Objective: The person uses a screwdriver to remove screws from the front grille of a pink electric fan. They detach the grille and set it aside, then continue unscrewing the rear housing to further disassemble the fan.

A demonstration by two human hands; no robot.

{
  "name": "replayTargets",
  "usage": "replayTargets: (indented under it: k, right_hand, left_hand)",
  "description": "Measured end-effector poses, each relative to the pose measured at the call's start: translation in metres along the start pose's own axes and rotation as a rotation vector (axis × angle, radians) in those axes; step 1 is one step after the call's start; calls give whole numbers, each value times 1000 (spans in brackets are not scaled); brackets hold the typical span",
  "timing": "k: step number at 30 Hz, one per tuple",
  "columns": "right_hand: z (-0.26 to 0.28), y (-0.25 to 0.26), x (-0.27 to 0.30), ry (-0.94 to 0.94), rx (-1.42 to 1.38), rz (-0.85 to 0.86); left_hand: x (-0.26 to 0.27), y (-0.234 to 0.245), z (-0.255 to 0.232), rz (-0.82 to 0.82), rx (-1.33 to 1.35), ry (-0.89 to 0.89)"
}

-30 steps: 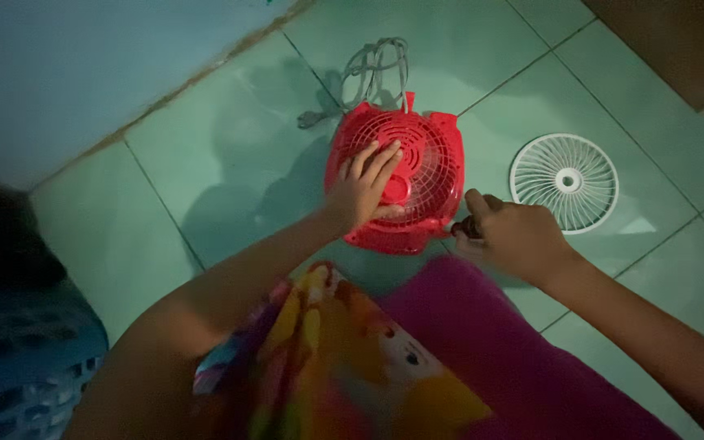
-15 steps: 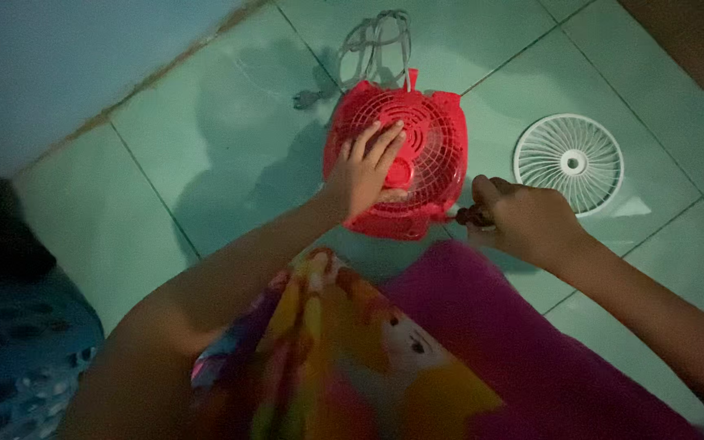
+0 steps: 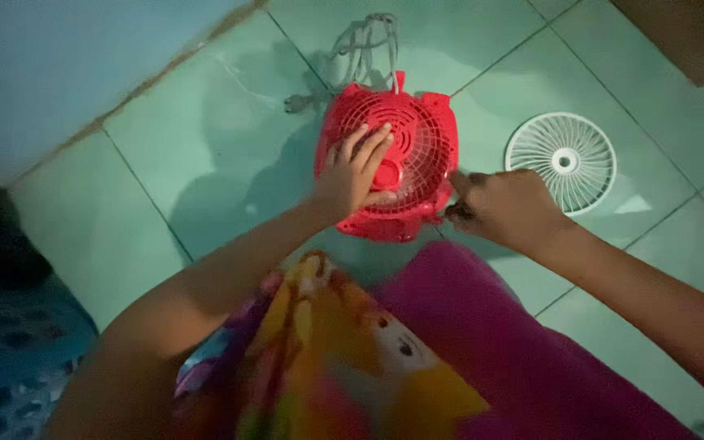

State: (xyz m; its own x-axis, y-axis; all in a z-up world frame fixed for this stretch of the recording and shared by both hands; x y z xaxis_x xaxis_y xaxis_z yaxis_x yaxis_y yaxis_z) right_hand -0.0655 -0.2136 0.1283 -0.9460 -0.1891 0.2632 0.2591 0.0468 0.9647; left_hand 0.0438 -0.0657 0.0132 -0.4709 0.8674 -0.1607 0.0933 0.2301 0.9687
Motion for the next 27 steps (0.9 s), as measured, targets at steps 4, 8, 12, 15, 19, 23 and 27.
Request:
replayTargets:
  k: [4, 8, 12, 15, 19, 23, 27]
  right_hand:
    - [8, 2, -3, 84, -73, -77]
    - [6, 3, 1, 40, -115, -161]
    - [-5, -9, 2, -71, 48, 15]
    - [-14, -21, 7, -170, 98, 192]
    - [-7, -9, 8, -98, 17, 38]
    - [5, 4, 10, -1, -112, -136]
    - [5, 5, 9, -53, -34, -76]
  left_hand:
    - [-1, 5, -2, -26, 3, -28]
    - [0, 6, -3, -49, -18, -39]
    - [1, 4, -2, -52, -4, -30]
    - [-1, 1, -2, -60, -46, -24]
    - [3, 3, -2, -122, -35, -65]
    - [-2, -5, -1, -91, -67, -35]
    - [-1, -10, 2, -87, -67, -27]
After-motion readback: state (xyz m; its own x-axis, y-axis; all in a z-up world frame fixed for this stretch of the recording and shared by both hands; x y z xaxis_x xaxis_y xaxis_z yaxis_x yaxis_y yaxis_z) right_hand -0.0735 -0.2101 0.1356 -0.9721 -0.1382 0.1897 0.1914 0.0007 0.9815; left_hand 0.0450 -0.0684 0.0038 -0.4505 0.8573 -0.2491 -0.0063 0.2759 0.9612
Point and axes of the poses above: each hand's wrist, its own x-axis away from the middle knuckle, its own y-axis out of the back of the hand, z = x × y, the point moved 8 cm from there along -x, towards the middle knuckle, and after that the axes turned 1 degree about z, right-handed, at the moved point
